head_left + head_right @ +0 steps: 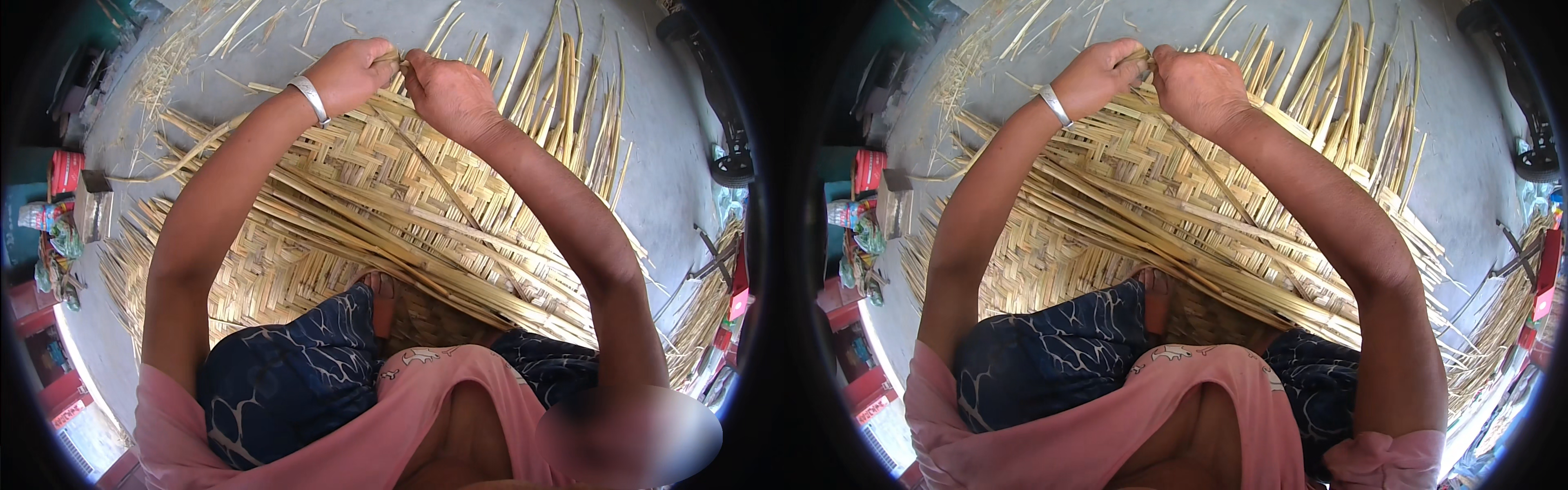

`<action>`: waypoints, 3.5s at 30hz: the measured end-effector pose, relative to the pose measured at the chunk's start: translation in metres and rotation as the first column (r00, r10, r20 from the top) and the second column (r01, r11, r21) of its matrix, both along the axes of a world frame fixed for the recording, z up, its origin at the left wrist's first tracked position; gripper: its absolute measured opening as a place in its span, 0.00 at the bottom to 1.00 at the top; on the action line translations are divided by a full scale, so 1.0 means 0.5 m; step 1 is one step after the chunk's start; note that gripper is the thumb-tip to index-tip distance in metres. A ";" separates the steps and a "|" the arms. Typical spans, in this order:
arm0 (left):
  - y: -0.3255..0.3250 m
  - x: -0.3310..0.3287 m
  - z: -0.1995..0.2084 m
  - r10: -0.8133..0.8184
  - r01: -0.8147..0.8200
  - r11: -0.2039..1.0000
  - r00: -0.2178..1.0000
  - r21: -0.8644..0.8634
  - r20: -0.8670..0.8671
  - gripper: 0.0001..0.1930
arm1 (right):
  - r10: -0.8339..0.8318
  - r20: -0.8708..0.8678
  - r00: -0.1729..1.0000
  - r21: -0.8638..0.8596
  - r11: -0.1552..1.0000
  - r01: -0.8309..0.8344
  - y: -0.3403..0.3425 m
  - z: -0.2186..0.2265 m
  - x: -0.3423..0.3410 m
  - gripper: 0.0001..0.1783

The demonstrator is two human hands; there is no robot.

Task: The person weaves a basket by hand, interlacing thin bamboo strips in a consistent pattern. They sit on the floor and manipulate the strips with both hands, gradually expanding the woven structure.

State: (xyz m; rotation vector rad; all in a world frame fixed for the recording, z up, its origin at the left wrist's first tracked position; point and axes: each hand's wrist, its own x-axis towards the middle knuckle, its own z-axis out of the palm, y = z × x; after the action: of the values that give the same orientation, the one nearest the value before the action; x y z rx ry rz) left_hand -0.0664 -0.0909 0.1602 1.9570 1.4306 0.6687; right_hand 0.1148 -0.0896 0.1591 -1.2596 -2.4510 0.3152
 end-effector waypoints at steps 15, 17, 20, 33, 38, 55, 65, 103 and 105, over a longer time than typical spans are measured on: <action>0.007 0.034 0.001 0.071 -0.068 0.995 0.997 -0.073 0.040 0.08 | 0.031 -0.059 0.998 0.082 0.996 -0.026 0.004 -0.022 0.023 0.10; 0.027 0.019 -0.011 0.117 -0.105 0.973 0.992 -0.205 0.046 0.11 | 0.077 -0.069 0.995 0.077 0.994 -0.072 -0.007 -0.019 0.012 0.10; 0.032 0.005 -0.026 0.119 -0.096 0.973 0.988 -0.207 0.097 0.11 | 0.132 -0.062 0.989 0.043 0.991 -0.129 -0.030 -0.005 0.003 0.11; -0.012 -0.018 -0.002 0.003 0.019 0.991 0.987 -0.133 0.160 0.10 | 0.083 -0.175 0.981 -0.248 0.961 -0.125 0.032 -0.019 0.012 0.18; 0.001 -0.004 -0.004 0.089 -0.084 0.996 0.973 0.031 -0.215 0.09 | 0.104 -0.127 0.986 -0.243 0.961 -0.133 0.018 -0.019 0.012 0.17; -0.032 -0.047 0.056 -0.252 0.312 0.731 0.950 -0.607 0.185 0.13 | 0.302 -0.207 0.930 -0.679 0.640 -0.359 0.016 0.005 0.047 0.24; -0.041 -0.055 0.034 -0.239 0.240 0.848 0.969 -0.472 0.063 0.12 | 0.283 -0.284 0.916 -0.526 0.753 -0.395 0.028 -0.029 0.031 0.21; -0.037 0.069 -0.128 -0.314 0.291 0.808 0.948 -0.512 0.044 0.12 | 0.074 -0.541 0.837 -0.445 0.820 -0.360 0.193 -0.089 0.120 0.11; -0.080 0.101 -0.174 -0.229 0.254 0.799 0.967 -0.545 0.115 0.16 | 0.041 -0.272 0.961 -0.343 0.929 -0.136 0.174 -0.131 0.160 0.18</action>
State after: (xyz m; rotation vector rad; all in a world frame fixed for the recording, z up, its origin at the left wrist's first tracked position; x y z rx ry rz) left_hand -0.0162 -0.1309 0.0734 1.5996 1.1489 0.1405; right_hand 0.1946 -0.0027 0.0936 -1.1532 -2.2897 0.9310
